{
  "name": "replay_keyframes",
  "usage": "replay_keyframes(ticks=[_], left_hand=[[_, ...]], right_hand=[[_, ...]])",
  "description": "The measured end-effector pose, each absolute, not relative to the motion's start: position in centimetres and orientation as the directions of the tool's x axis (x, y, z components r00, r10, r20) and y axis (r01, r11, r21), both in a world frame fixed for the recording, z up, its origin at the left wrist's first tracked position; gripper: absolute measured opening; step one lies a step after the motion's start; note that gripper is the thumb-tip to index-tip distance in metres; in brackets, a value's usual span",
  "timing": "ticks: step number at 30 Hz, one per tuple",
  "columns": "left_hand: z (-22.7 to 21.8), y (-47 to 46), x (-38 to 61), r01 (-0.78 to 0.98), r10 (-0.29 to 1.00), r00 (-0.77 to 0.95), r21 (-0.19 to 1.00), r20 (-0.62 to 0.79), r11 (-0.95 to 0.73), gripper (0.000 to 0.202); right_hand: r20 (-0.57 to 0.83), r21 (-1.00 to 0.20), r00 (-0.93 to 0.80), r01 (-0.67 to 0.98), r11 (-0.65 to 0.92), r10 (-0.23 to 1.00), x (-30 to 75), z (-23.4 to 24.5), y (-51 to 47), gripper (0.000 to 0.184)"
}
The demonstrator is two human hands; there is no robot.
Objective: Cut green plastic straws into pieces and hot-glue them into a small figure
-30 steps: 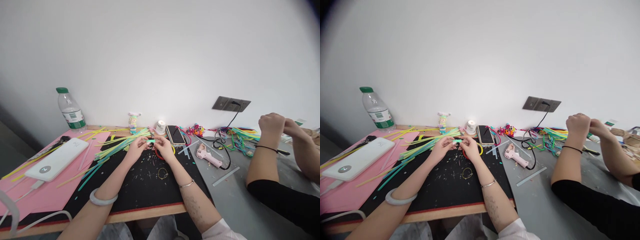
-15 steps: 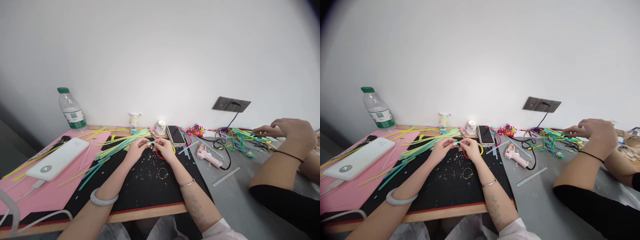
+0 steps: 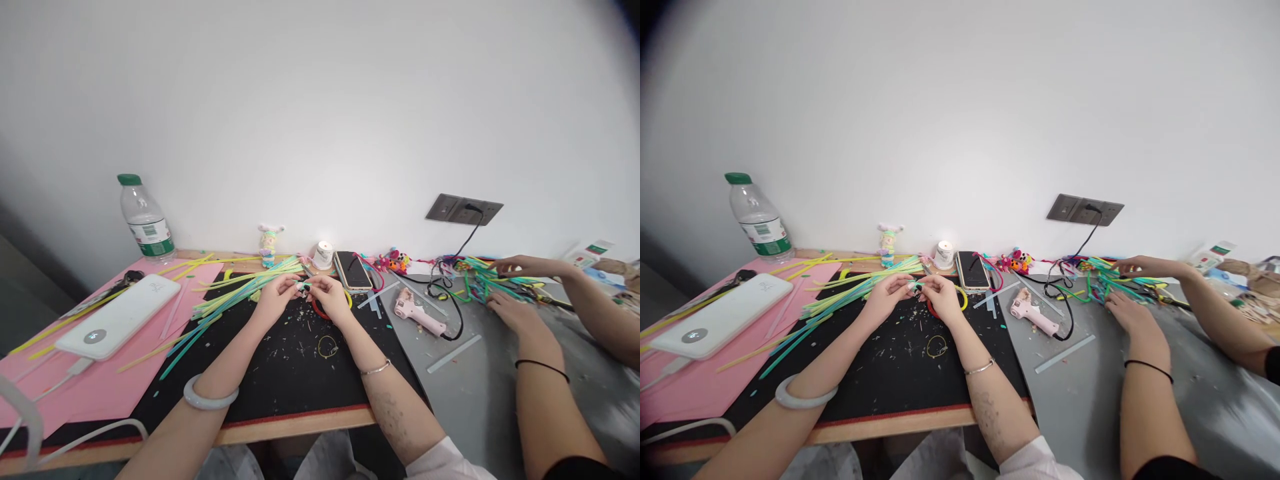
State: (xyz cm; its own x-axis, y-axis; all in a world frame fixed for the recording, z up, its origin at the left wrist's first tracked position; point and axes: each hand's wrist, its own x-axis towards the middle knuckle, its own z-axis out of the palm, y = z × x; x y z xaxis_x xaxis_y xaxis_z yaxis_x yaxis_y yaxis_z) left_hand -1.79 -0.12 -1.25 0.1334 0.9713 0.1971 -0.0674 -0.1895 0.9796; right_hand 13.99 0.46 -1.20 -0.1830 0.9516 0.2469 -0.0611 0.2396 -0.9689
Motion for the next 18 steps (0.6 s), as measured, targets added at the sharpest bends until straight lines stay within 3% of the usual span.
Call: replay_keyframes(ticks=[9, 18], left_hand=[[-1.58, -0.05, -1.75, 0.015, 0.978, 0.153, 0.989, 0.14, -0.144, 0.039], [-1.95, 0.51, -2.17, 0.021, 0.978, -0.044, 0.979, 0.202, -0.201, 0.031]], right_hand=[[0.238, -0.97, -0.131, -0.087, 0.228, 0.963, 13.84, -1.01, 0.42, 0.016], [0.219, -0.956, -0.015, -0.203, 0.211, 0.976, 14.01, -0.83, 0.38, 0.023]])
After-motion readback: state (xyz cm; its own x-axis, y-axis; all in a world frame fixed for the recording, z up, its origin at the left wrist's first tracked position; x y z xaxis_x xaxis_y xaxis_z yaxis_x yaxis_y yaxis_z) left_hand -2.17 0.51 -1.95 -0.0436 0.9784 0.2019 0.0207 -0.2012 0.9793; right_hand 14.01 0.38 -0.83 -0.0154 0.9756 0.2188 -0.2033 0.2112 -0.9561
